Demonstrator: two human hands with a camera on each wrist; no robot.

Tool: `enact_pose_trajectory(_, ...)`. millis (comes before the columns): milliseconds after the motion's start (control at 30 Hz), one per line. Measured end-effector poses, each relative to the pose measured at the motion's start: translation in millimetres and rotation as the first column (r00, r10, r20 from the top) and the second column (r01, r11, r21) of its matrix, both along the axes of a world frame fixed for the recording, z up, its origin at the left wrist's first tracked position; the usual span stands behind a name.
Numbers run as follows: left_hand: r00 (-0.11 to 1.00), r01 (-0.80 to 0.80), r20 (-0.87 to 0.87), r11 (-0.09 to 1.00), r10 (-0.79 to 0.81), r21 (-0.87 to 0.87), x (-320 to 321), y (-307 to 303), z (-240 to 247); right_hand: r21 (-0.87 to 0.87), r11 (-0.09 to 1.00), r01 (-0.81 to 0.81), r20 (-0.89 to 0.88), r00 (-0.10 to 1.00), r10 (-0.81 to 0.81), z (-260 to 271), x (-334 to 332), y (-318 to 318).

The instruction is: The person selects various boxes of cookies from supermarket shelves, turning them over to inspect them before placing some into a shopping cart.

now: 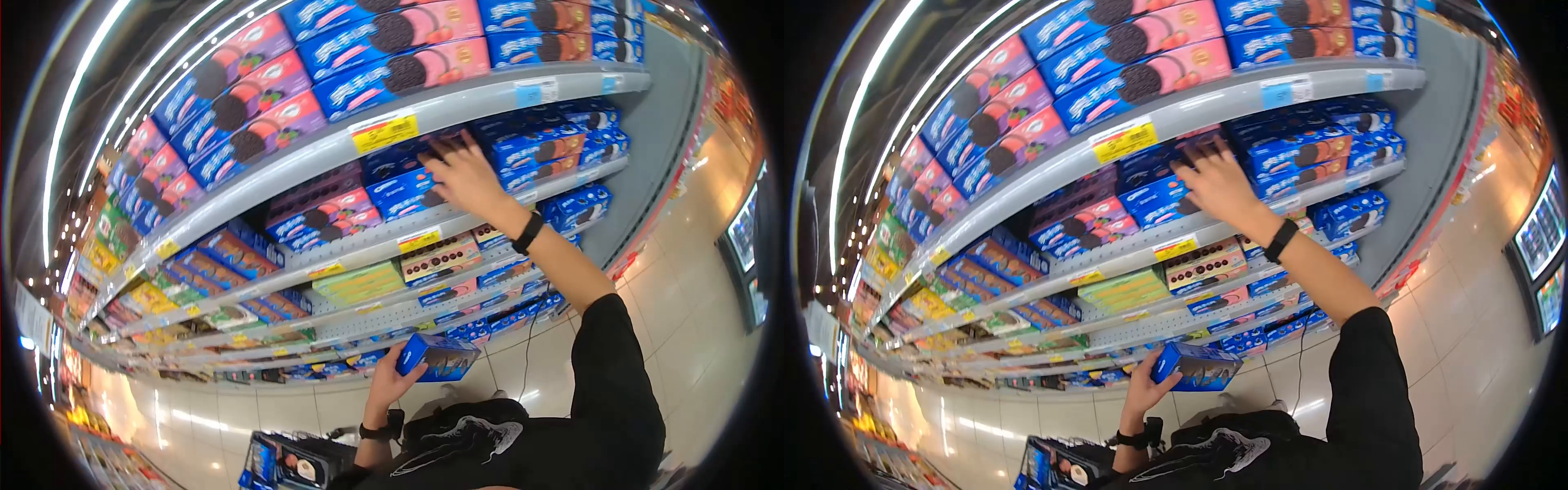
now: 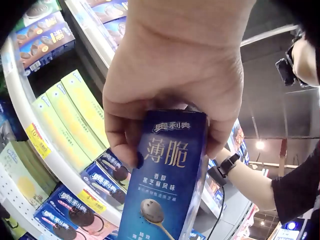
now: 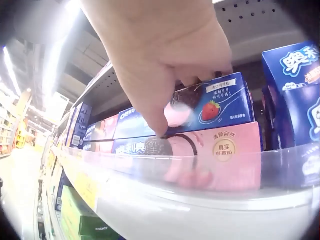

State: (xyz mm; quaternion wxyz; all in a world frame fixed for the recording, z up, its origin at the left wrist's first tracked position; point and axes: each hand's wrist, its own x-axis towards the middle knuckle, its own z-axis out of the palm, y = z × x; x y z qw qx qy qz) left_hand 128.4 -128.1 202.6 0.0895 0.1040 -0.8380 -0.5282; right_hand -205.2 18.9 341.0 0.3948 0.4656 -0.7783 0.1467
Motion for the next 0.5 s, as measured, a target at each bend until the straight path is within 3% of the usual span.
enact_pose_trajectory(200,0.999,0.012,-0.033,0.997,-0.015,-0.073,19.1,-21.8,-4.0,-0.077,0.993,-0.087,-0.041,0.996,0.084,15.7,15.8,4.8)
enact_pose_trajectory(267,1.000,0.001,-0.013,0.998,-0.002,-0.069,22.3,-30.6,-3.0,-0.004,0.995,-0.099,0.175,0.980,0.098,21.4,22.0,12.7)
enact_pose_trajectory(400,0.999,-0.030,-0.035,0.997,0.027,-0.078,22.5,-48.3,-2.6,0.064,0.972,-0.226,0.192,0.959,0.210,22.3,29.4,25.3)
enact_pose_trajectory(500,0.999,-0.030,-0.031,0.995,0.027,-0.092,19.1,-57.2,-6.0,0.091,0.970,-0.224,0.264,0.945,0.193,15.8,27.8,25.9)
